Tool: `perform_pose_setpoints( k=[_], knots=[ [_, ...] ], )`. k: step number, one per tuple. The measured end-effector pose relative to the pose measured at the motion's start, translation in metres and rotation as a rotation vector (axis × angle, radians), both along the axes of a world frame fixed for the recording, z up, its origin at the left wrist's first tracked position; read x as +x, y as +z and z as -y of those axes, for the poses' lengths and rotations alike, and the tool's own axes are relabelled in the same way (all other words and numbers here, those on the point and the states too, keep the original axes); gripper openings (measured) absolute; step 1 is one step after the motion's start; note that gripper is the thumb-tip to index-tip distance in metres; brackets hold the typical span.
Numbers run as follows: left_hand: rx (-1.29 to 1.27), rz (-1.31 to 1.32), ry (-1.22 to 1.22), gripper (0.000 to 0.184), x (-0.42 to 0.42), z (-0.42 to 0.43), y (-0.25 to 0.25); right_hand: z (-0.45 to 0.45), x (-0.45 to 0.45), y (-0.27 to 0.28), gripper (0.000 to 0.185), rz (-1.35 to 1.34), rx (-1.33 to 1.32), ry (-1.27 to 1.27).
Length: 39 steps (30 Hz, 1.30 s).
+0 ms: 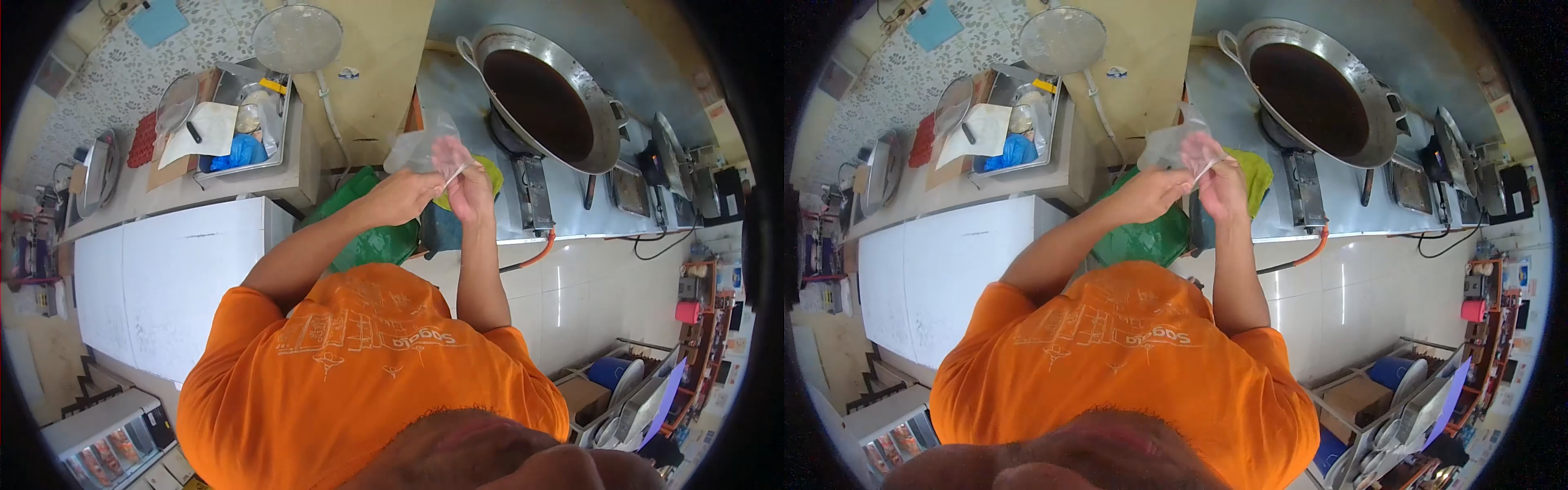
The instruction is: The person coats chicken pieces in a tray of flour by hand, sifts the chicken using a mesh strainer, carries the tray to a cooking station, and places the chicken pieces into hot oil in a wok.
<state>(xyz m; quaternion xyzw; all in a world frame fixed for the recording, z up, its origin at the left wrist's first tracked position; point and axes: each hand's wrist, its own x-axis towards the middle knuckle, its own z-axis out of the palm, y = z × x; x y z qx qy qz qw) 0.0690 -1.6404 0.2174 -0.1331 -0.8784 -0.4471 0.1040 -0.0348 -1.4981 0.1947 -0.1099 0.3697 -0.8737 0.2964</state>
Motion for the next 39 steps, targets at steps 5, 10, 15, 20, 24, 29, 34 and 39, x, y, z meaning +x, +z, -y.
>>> perform_pose_setpoints(
  k=[5,10,15,20,24,29,34,39],
  knots=[
    [-0.014,-0.261,0.032,0.007,0.006,-0.023,0.034,0.001,0.014,0.055,0.049,0.195,-0.300,0.308],
    [-0.005,-0.353,0.073,0.008,0.033,-0.036,0.104,-0.008,0.022,0.134,0.046,-0.003,-0.170,0.187],
    [-0.256,-0.542,0.011,0.017,0.064,-0.035,0.163,-0.034,0.049,0.189,0.040,-0.337,-0.129,0.206],
    [-0.397,-0.623,0.176,0.025,0.047,-0.043,0.158,-0.008,0.037,0.180,0.043,-0.335,-0.357,0.099],
    [-0.509,-0.470,0.296,0.027,0.030,-0.028,0.130,0.044,0.015,0.136,0.053,-0.168,-0.654,0.196],
    [-0.602,-0.325,0.360,0.020,0.036,-0.024,0.123,0.065,0.007,0.130,0.073,-0.156,-0.671,0.624],
    [-0.537,-0.297,0.319,0.014,0.025,0.016,0.112,0.104,-0.012,0.123,0.073,-0.081,-0.707,0.208],
    [-0.525,-0.394,0.198,0.011,0.015,0.027,0.095,0.105,-0.005,0.136,0.065,-0.122,-0.769,0.449]
  ],
)
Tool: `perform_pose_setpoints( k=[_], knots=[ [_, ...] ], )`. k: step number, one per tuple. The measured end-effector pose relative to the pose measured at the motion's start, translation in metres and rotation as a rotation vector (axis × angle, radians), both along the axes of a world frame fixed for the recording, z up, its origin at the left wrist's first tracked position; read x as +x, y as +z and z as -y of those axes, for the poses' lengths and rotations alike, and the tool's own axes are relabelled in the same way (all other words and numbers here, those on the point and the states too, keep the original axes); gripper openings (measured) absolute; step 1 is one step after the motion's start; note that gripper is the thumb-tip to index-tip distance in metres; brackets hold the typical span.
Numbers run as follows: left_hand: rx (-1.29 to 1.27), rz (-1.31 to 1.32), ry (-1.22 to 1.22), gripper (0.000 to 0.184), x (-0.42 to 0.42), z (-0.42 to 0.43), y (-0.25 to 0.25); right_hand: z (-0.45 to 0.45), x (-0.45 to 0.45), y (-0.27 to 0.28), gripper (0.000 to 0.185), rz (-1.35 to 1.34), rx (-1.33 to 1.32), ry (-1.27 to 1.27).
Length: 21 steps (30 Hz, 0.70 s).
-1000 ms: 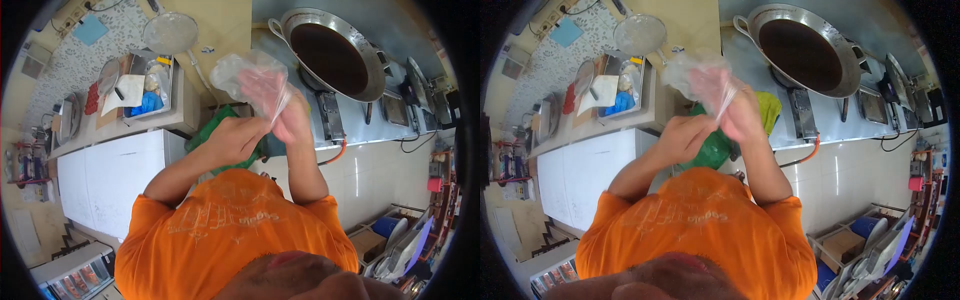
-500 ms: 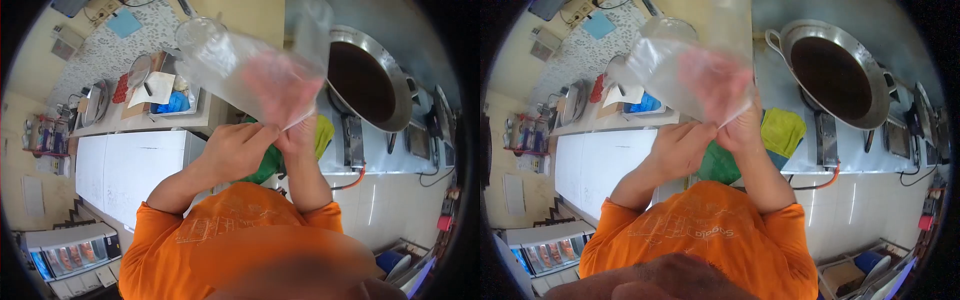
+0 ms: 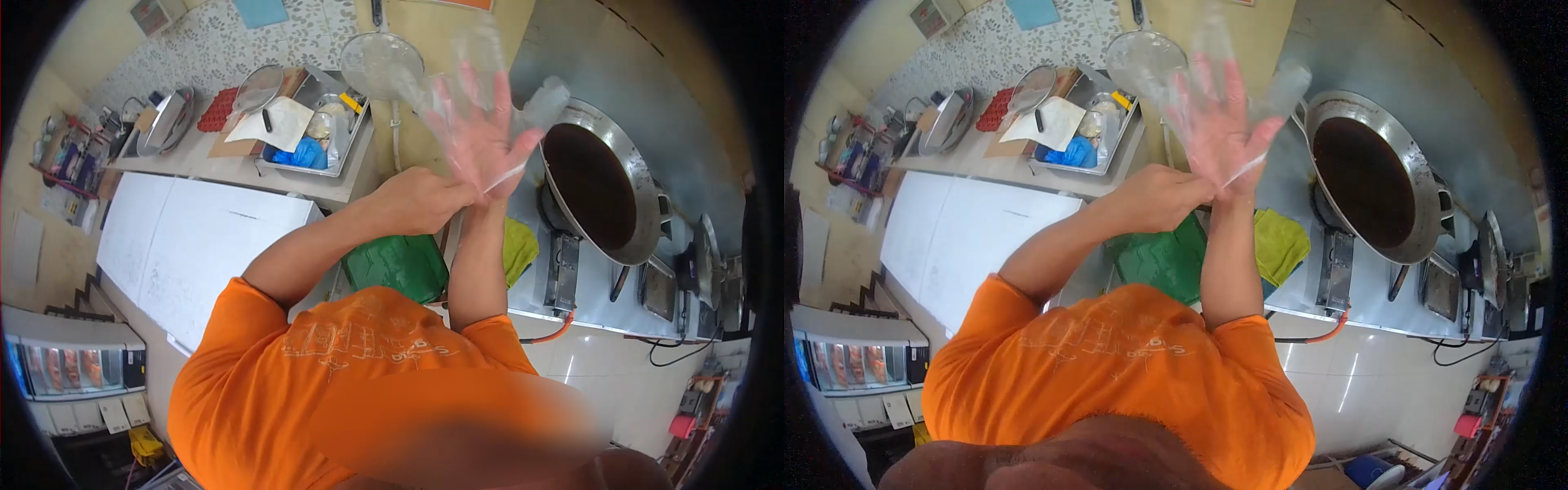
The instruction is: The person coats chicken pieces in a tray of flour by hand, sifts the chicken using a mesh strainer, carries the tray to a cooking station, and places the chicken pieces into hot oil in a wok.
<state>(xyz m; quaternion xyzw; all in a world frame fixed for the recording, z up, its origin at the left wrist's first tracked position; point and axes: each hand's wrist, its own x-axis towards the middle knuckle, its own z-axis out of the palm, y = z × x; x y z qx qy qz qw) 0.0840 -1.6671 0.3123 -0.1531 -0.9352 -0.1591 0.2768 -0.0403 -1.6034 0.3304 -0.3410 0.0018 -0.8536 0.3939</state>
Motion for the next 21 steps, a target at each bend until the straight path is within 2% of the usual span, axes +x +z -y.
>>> perform_pose_setpoints(
  k=[2,4,6,8,11,13,15,17,20,21],
  knots=[
    [0.009,0.008,-0.030,0.010,0.002,0.002,-0.008,0.018,-0.021,-0.027,0.079,-0.220,0.054,0.009],
    [0.047,0.010,-0.044,0.010,0.002,0.008,-0.014,0.030,-0.026,-0.032,0.080,-0.205,0.204,-0.175],
    [0.022,0.008,-0.077,0.009,-0.005,0.018,-0.021,0.027,-0.014,-0.024,0.078,-0.141,0.217,-0.136],
    [0.016,0.001,-0.095,0.009,-0.005,0.023,-0.023,0.023,-0.001,-0.008,0.076,-0.029,0.090,0.134],
    [0.048,0.001,-0.101,0.008,0.001,0.028,-0.023,0.034,0.009,-0.008,0.084,-0.007,0.260,0.117],
    [0.084,0.000,-0.107,0.008,0.007,0.033,-0.029,0.054,-0.001,-0.017,0.096,-0.110,0.444,-0.154],
    [0.121,-0.002,-0.081,0.008,0.008,0.047,-0.035,0.063,-0.008,-0.026,0.103,-0.130,0.453,-0.196],
    [0.134,-0.012,-0.071,0.009,0.011,0.053,-0.037,0.067,-0.009,-0.031,0.104,-0.069,0.277,-0.009],
    [0.134,-0.016,-0.081,0.010,0.015,0.057,-0.044,0.073,0.000,-0.035,0.097,-0.122,0.238,0.075],
    [0.142,0.000,-0.085,0.010,0.016,0.060,-0.055,0.084,-0.003,-0.041,0.093,-0.202,0.295,-0.139]
  ],
)
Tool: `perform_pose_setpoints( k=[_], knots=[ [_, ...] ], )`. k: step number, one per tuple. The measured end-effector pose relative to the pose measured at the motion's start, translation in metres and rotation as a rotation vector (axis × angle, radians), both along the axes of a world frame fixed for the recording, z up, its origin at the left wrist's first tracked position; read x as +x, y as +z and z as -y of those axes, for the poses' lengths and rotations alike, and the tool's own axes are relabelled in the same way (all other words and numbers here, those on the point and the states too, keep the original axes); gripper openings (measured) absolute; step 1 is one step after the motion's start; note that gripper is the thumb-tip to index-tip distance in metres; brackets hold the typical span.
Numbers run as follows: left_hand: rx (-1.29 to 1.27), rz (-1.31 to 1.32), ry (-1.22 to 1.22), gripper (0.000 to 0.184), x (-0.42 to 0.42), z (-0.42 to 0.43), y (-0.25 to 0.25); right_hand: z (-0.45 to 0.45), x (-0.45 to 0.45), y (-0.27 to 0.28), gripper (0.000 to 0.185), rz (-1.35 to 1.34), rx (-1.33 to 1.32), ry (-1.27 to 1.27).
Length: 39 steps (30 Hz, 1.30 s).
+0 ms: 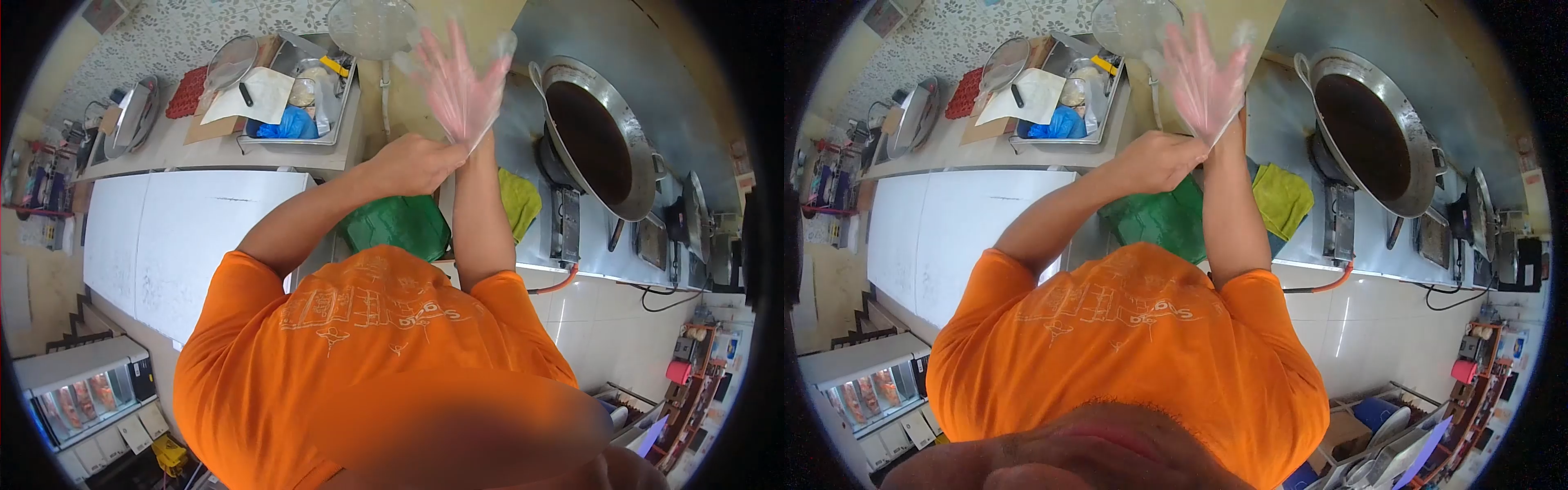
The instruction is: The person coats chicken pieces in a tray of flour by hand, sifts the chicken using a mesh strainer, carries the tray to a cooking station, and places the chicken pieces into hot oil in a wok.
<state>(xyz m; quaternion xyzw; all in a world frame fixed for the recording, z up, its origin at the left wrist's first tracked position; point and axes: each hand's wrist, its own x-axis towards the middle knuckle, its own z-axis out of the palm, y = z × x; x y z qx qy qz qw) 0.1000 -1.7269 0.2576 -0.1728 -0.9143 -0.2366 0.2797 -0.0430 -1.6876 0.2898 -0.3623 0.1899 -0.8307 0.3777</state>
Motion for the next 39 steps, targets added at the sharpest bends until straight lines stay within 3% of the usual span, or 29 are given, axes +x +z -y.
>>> perform_pose_setpoints(
  k=[2,4,5,7,10,14,17,20,23,25,26,27,29,31,34,37,39],
  knots=[
    [-0.022,0.061,-0.033,0.011,0.007,0.003,-0.011,0.030,-0.014,-0.015,0.086,-0.209,0.087,-0.412],
    [-0.072,0.146,-0.082,0.012,0.020,0.000,-0.014,0.034,-0.024,-0.018,0.079,-0.207,0.230,-0.537],
    [0.023,0.073,-0.011,0.013,0.022,0.002,-0.013,0.036,-0.026,-0.016,0.076,-0.210,0.299,-0.598],
    [0.203,-0.080,0.129,0.016,0.021,0.011,-0.005,0.047,-0.026,-0.015,0.074,-0.332,0.379,-0.595],
    [0.209,-0.239,0.378,0.024,0.000,0.030,0.015,0.055,-0.011,-0.032,0.071,-0.497,0.537,-0.573],
    [0.030,0.127,0.407,0.035,-0.017,0.082,0.027,0.070,-0.018,-0.081,0.062,-0.345,0.785,-0.383],
    [-0.119,0.207,0.512,0.038,-0.015,0.104,0.045,0.065,-0.017,-0.080,0.054,-1.024,1.298,-0.551],
    [-0.118,0.281,0.467,0.039,-0.008,0.099,0.054,0.074,-0.042,-0.135,0.044,-1.334,1.171,-0.723],
    [0.136,0.410,0.335,0.040,-0.006,0.083,0.025,0.066,-0.008,-0.114,0.040,-0.259,1.012,-0.430],
    [0.353,0.452,0.231,0.040,-0.020,0.090,-0.002,0.064,-0.010,-0.134,0.039,-0.141,0.878,-0.340],
    [0.308,0.398,0.241,0.040,-0.024,0.095,-0.011,0.062,-0.014,-0.143,0.038,-0.084,0.808,-0.300],
    [0.261,0.343,0.248,0.040,-0.027,0.099,-0.017,0.062,-0.023,-0.143,0.043,-0.453,0.899,-0.296],
    [0.085,0.323,0.331,0.039,-0.027,0.096,-0.018,0.059,-0.021,-0.150,0.044,-0.655,0.997,-0.374],
    [-0.189,0.389,0.479,0.037,-0.016,0.081,0.000,0.059,-0.016,-0.152,0.046,-0.671,1.041,-0.417],
    [-0.278,0.316,0.518,0.034,-0.009,0.069,0.002,0.060,-0.016,-0.154,0.049,-0.632,1.046,-0.452],
    [-0.282,0.229,0.483,0.037,-0.007,0.062,0.026,0.056,-0.017,-0.155,0.052,-0.596,1.032,-0.465],
    [-0.390,0.157,0.357,0.038,-0.016,0.069,0.014,0.055,-0.014,-0.154,0.053,-0.566,1.014,-0.443]
  ],
)
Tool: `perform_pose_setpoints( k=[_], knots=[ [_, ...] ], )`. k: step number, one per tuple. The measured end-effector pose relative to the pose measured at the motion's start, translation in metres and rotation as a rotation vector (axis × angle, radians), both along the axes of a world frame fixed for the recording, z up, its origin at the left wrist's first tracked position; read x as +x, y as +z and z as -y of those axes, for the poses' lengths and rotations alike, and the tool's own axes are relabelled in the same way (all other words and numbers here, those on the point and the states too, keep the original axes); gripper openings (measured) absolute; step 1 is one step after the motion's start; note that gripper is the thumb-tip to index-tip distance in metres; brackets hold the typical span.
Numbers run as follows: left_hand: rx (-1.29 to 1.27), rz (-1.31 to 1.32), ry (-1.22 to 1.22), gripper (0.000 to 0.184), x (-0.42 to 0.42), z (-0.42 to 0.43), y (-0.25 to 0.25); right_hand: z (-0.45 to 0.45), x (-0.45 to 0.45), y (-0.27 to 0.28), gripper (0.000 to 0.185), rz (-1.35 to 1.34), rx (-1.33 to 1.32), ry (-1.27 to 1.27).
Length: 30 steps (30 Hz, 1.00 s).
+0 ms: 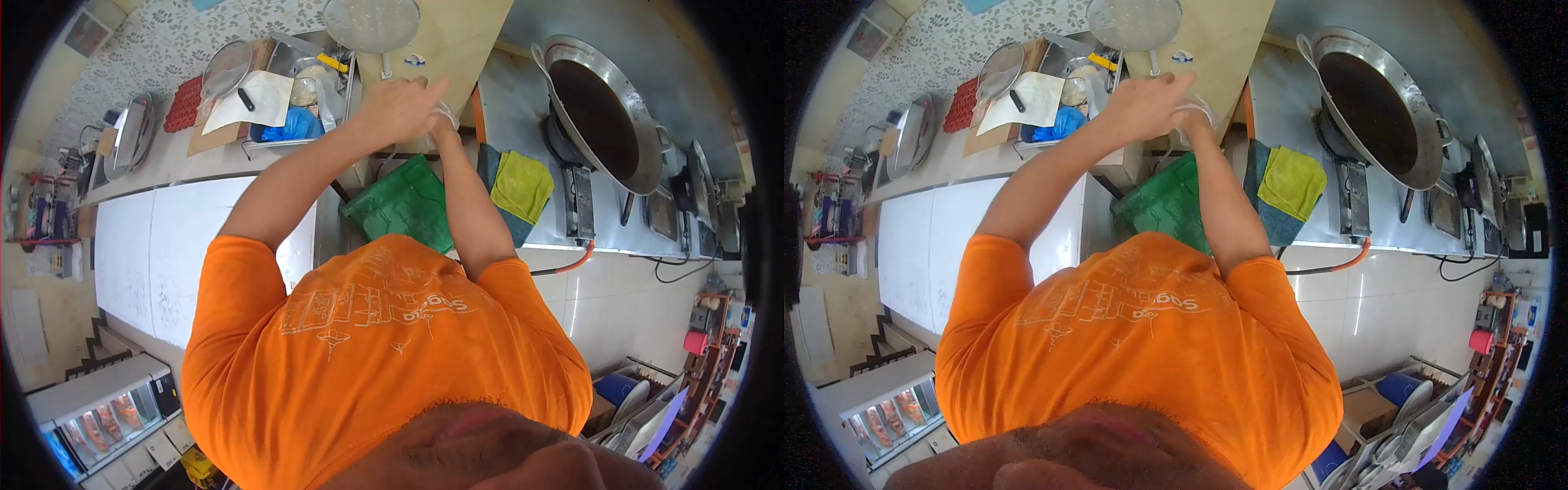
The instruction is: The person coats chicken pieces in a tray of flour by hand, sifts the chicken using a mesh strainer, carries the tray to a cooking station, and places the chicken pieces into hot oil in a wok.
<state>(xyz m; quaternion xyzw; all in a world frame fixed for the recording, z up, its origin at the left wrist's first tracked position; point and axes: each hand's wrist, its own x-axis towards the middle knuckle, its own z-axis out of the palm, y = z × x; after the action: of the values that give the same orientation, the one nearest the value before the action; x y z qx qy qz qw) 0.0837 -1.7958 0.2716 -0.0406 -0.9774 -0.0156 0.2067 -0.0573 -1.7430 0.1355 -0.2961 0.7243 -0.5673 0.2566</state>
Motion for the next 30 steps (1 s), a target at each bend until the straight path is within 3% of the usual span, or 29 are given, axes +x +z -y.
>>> perform_pose_setpoints(
  k=[4,7,10,13,17,18,20,24,30],
  knots=[
    [-0.067,0.318,-0.130,0.034,-0.024,0.020,-0.010,0.003,0.012,-0.003,0.057,0.075,-0.001,0.046],
    [-0.264,0.336,-0.115,0.023,-0.036,0.011,-0.012,0.004,0.026,-0.005,0.060,0.169,-0.006,0.084],
    [-0.369,0.300,-0.186,0.020,-0.046,-0.008,-0.032,0.004,0.034,-0.008,0.062,0.375,-0.025,0.135],
    [-0.405,0.207,-0.361,0.018,-0.023,-0.052,-0.006,-0.002,0.026,-0.001,0.065,0.746,-0.074,0.208],
    [-0.064,-0.080,-0.371,0.021,0.038,-0.100,0.020,-0.017,0.022,-0.002,0.069,1.048,-0.351,0.230],
    [0.065,-0.062,-0.218,0.021,0.047,-0.101,0.018,-0.025,0.029,0.000,0.084,0.984,-0.566,0.224],
    [0.326,-0.019,0.076,0.024,0.056,-0.097,0.002,-0.041,0.027,0.016,0.086,0.892,-0.736,0.270],
    [0.392,0.029,0.162,0.025,0.049,-0.085,-0.053,-0.047,0.039,0.059,0.089,0.824,-0.822,0.232],
    [0.483,-0.110,0.183,0.026,0.057,-0.060,-0.083,-0.041,0.042,0.063,0.091,0.556,-0.764,0.231]
  ],
)
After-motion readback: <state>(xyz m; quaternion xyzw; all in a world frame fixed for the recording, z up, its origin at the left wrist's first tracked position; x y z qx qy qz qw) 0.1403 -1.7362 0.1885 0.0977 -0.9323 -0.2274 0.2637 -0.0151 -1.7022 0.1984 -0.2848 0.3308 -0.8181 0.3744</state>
